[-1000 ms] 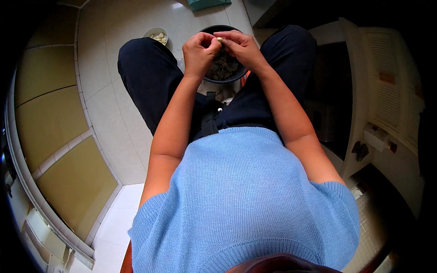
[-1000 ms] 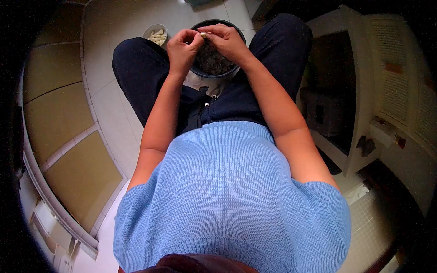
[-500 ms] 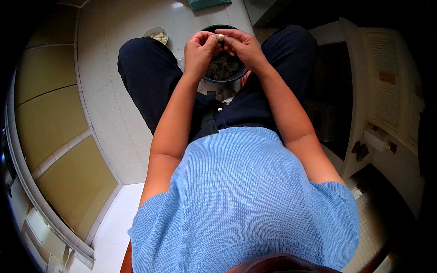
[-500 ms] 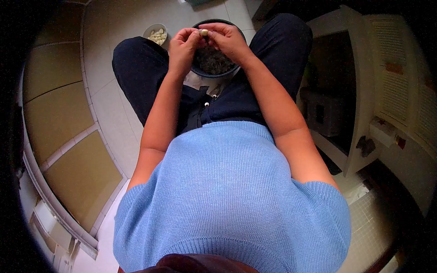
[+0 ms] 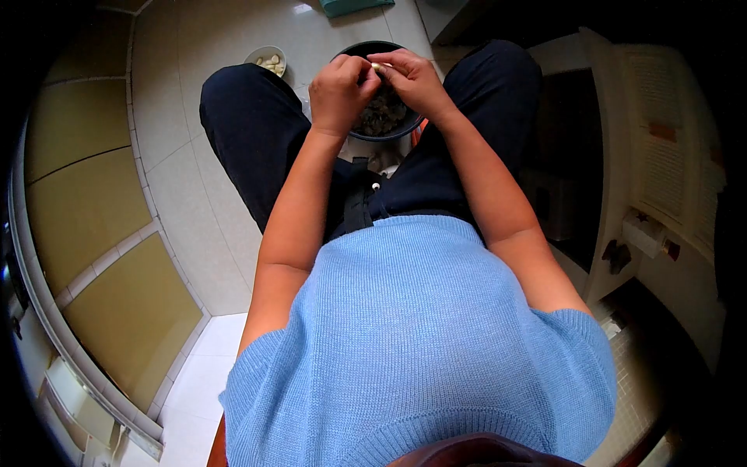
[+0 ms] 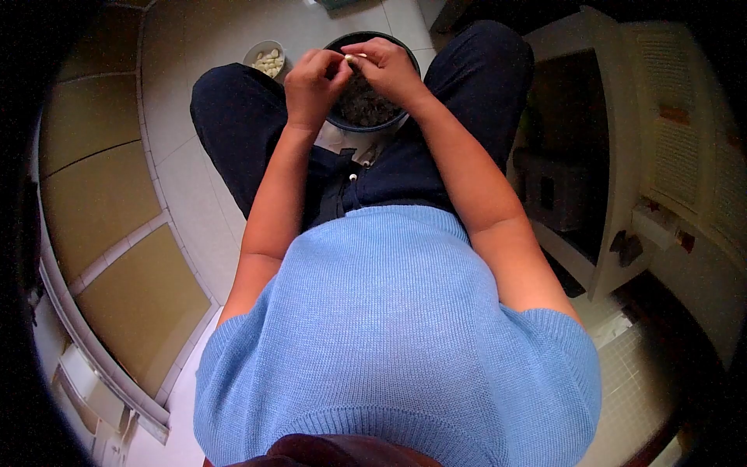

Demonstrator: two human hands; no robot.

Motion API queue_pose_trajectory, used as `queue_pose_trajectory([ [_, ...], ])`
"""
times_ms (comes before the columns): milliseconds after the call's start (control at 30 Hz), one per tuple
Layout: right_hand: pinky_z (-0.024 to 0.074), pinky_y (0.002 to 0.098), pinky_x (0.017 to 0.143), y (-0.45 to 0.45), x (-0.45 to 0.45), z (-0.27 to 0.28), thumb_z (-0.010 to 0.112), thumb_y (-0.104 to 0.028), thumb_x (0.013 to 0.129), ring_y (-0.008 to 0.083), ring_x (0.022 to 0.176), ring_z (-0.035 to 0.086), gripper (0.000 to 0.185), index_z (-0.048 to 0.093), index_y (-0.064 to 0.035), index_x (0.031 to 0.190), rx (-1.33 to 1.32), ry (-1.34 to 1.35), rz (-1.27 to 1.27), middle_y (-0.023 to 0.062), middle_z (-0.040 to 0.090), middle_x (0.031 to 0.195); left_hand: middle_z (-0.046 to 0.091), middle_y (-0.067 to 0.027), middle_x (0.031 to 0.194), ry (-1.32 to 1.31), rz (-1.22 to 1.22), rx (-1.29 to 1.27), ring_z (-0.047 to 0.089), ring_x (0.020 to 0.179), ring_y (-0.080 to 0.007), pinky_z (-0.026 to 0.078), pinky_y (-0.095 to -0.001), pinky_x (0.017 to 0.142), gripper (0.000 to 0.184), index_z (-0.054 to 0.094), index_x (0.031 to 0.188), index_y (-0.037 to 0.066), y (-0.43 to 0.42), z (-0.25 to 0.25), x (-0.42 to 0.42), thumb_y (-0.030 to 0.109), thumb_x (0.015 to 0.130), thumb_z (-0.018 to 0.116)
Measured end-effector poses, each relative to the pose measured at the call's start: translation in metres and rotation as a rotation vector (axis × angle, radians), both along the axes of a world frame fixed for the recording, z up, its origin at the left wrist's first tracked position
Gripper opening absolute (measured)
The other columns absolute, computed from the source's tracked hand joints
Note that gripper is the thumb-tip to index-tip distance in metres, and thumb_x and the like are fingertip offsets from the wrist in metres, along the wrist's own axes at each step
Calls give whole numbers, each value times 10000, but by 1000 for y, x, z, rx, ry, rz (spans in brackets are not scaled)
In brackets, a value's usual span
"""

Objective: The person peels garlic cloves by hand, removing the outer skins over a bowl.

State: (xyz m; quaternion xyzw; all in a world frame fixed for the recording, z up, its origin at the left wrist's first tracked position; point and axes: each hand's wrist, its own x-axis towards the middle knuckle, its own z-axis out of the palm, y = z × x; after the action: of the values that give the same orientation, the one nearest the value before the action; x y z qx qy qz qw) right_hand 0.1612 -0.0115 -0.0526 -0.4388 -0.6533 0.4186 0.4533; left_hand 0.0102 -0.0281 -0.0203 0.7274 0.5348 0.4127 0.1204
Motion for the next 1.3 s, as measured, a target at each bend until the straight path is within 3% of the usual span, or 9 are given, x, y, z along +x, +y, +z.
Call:
queue_pose_trajectory([
  [233, 477, 283, 707, -3, 0, 8, 595, -77, 802, 215, 782, 610, 180, 663, -52, 968, 100, -127, 0, 107, 617, 866, 597, -74, 709, -24, 13, -36, 599, 633, -271, 478, -364, 561, 99, 607, 717, 81, 0, -4, 1, 173, 695, 639],
  [333, 476, 272, 702, -3, -2, 7, 579, -69, 819, 183, 771, 606, 182, 660, -43, 980, 87, -70, 9, 90, 626, 869, 603, -92, 707, -38, 8, -71, 601, 602, -241, 477, -333, 559, 115, 608, 728, 59, 0, -4, 0, 165, 704, 645],
  [400, 471, 253, 677, -5, -2, 11, 566, -74, 835, 146, 750, 593, 192, 653, -42, 1003, -69, 22, 33, 68, 626, 859, 615, -68, 699, -383, 6, -320, 587, 573, -169, 470, -282, 559, 131, 605, 723, 25, 1, -5, 2, 149, 729, 650],
  [533, 435, 184, 591, -10, 0, 28, 536, -95, 874, 45, 689, 538, 226, 626, -37, 1073, -423, 249, 128, 4, 608, 816, 611, -28, 710, -672, -37, -571, 562, 578, -106, 458, -229, 565, 129, 602, 742, 8, 2, -4, 0, 129, 765, 639],
  [600, 420, 169, 568, -10, 2, 28, 533, -99, 878, 35, 673, 529, 231, 621, -40, 1083, -430, 267, 137, -3, 603, 805, 594, -5, 719, -991, -133, -719, 560, 607, -83, 461, -203, 582, 109, 594, 773, 12, 1, -4, 0, 116, 786, 622],
  [700, 407, 152, 543, -9, 2, 28, 533, -108, 882, 27, 651, 521, 234, 617, -39, 1089, -452, 316, 143, -11, 600, 799, 594, -16, 735, -1119, -171, -773, 561, 631, -76, 464, -190, 602, 105, 585, 811, 14, 1, -3, 0, 112, 796, 617],
  [1033, 408, 152, 538, -9, 1, 29, 562, -161, 881, 34, 660, 534, 221, 620, -26, 1046, -550, 422, 116, 0, 609, 814, 593, -12, 758, -1073, -191, -731, 564, 659, -77, 465, -196, 627, 92, 573, 817, 18, 2, -11, 2, 103, 798, 603],
  [1300, 407, 160, 519, -6, 2, 26, 528, -160, 900, 52, 634, 524, 239, 598, 1, 1062, -564, 528, 78, 46, 623, 846, 590, -19, 763, -1200, -166, -708, 574, 652, -95, 465, -198, 623, 94, 556, 824, 20, -1, -2, 3, 104, 806, 593],
])
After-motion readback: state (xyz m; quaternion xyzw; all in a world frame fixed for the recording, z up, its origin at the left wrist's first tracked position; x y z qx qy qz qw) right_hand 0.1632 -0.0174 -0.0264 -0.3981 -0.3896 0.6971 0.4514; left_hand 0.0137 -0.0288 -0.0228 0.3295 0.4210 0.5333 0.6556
